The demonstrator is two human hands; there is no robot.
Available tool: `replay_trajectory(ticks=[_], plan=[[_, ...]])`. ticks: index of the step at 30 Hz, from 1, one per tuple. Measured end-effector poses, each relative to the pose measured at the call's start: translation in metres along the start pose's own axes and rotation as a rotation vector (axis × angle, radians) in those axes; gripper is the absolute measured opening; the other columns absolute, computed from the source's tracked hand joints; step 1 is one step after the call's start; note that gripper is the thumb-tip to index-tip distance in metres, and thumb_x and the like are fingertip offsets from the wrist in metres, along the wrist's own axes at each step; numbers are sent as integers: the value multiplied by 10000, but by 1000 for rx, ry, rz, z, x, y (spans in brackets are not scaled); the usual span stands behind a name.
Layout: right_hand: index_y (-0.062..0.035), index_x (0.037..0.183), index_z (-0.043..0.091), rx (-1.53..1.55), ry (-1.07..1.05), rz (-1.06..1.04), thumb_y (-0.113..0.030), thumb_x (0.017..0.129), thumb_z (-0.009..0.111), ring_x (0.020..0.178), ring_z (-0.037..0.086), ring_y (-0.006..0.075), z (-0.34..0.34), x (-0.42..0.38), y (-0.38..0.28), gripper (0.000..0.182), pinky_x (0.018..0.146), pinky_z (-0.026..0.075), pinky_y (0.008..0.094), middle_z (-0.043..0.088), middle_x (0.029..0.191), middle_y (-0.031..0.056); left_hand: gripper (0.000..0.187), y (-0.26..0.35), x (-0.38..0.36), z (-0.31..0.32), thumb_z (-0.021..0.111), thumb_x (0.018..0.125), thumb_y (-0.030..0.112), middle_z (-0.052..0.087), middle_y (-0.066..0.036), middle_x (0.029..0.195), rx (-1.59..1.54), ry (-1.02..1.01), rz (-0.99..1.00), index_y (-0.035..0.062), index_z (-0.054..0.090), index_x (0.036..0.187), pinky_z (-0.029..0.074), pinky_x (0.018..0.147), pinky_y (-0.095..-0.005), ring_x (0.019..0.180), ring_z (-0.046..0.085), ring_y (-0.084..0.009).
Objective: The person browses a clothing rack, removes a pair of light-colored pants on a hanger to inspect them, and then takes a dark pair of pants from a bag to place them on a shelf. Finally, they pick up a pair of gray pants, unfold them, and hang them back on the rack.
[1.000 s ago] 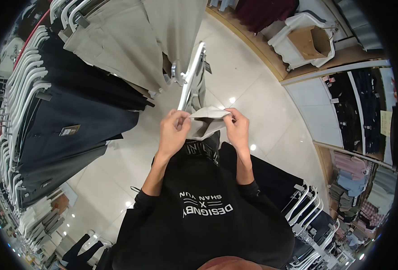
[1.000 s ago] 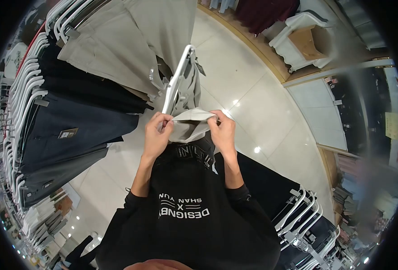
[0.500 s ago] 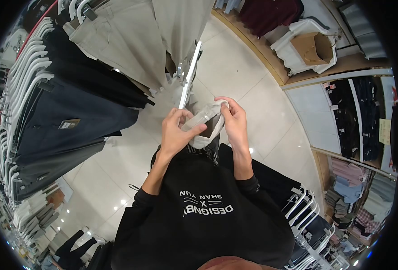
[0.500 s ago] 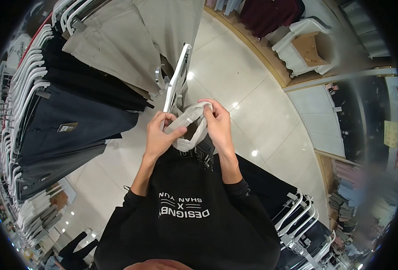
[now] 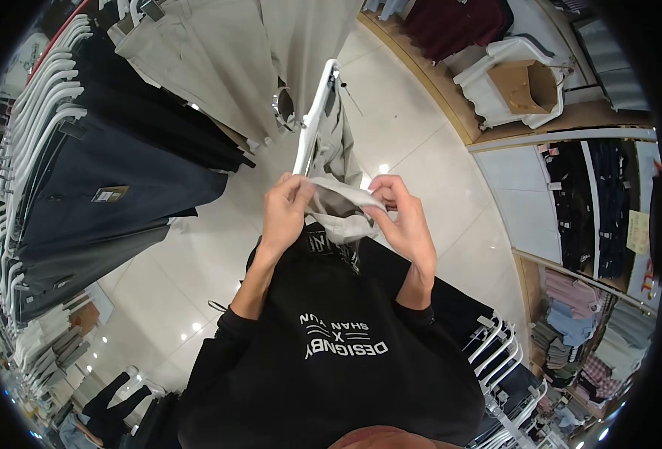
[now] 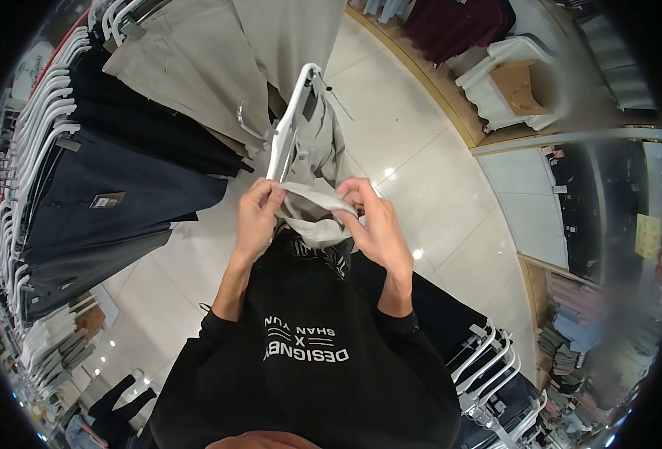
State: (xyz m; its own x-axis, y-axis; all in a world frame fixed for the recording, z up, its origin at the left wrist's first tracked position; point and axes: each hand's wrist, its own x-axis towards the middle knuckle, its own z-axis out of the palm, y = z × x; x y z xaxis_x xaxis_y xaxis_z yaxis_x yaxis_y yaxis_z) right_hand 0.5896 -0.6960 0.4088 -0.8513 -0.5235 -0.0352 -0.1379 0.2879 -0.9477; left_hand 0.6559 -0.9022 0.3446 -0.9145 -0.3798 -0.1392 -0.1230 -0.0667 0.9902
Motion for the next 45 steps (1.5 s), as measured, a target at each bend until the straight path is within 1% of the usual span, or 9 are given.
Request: replay_trajectory(ticks=[5,8,16,23,26,29,31,38,45], plan=[[-20,988,649,-167,-159,-177,108,832,600,685,567,235,-11,-12,19,207,647,467,331,584,840,94,333,-2,7,1,659,970,165,369,-11,708,124,5,39,-65,568,748,272,574,-306,661,331,-99],[-10,942,674,-255,-69,-161,124,806,593,718,593,275,-1,-10,11,208,649,477,352,572,821,105,353,4,5,5,658,974,170,363,-8,706,150,2,73,-65,558,730,261,568,-309,655,325,-99],[16,1151,562,-344,205,-66,114,768,628,739,592,368,24,9,23,401,634,473,425,532,987,157,308,15,-2,8,683,949,155,386,-14,725,158,-47,130,-41,599,727,280,567,-299,642,346,-110],[64,1097,527,-400,316,-292,180,701,550,720,574,381,22,17,14,413,610,472,424,527,1055,205,153,12,-5,12,750,860,133,417,-20,726,282,-82,120,-7,691,841,317,556,-299,614,388,-107],[74,1240,534,-362,270,-260,175,697,505,936,602,359,14,13,13,554,788,510,324,550,1168,201,136,5,-6,13,742,821,96,441,-26,733,273,-92,61,6,719,920,352,562,-305,609,416,-118],[74,1261,541,-388,273,-283,170,672,502,1005,610,375,8,9,3,598,844,507,334,557,1228,218,174,-7,-6,17,705,819,76,472,-35,744,325,-78,68,10,727,978,387,578,-303,618,453,-131],[89,1171,539,-389,256,-339,175,647,528,892,608,382,7,6,-6,532,744,510,378,559,1237,232,187,-12,-4,17,673,833,72,488,-43,746,386,-80,81,11,729,1001,404,590,-298,629,480,-138],[95,1247,527,-453,191,-375,178,635,553,972,576,404,4,-2,-2,617,825,502,441,563,1236,233,189,-16,-7,16,557,969,89,502,8,721,-54,-141,-186,-51,673,1020,388,536,-268,582,476,-82],[79,1367,484,-453,125,-100,148,704,563,1080,562,409,16,-8,16,671,926,478,440,564,1232,234,214,-2,-9,11,491,1039,127,459,56,683,-394,-145,-349,-22,635,1092,300,436,-218,481,364,-13]])
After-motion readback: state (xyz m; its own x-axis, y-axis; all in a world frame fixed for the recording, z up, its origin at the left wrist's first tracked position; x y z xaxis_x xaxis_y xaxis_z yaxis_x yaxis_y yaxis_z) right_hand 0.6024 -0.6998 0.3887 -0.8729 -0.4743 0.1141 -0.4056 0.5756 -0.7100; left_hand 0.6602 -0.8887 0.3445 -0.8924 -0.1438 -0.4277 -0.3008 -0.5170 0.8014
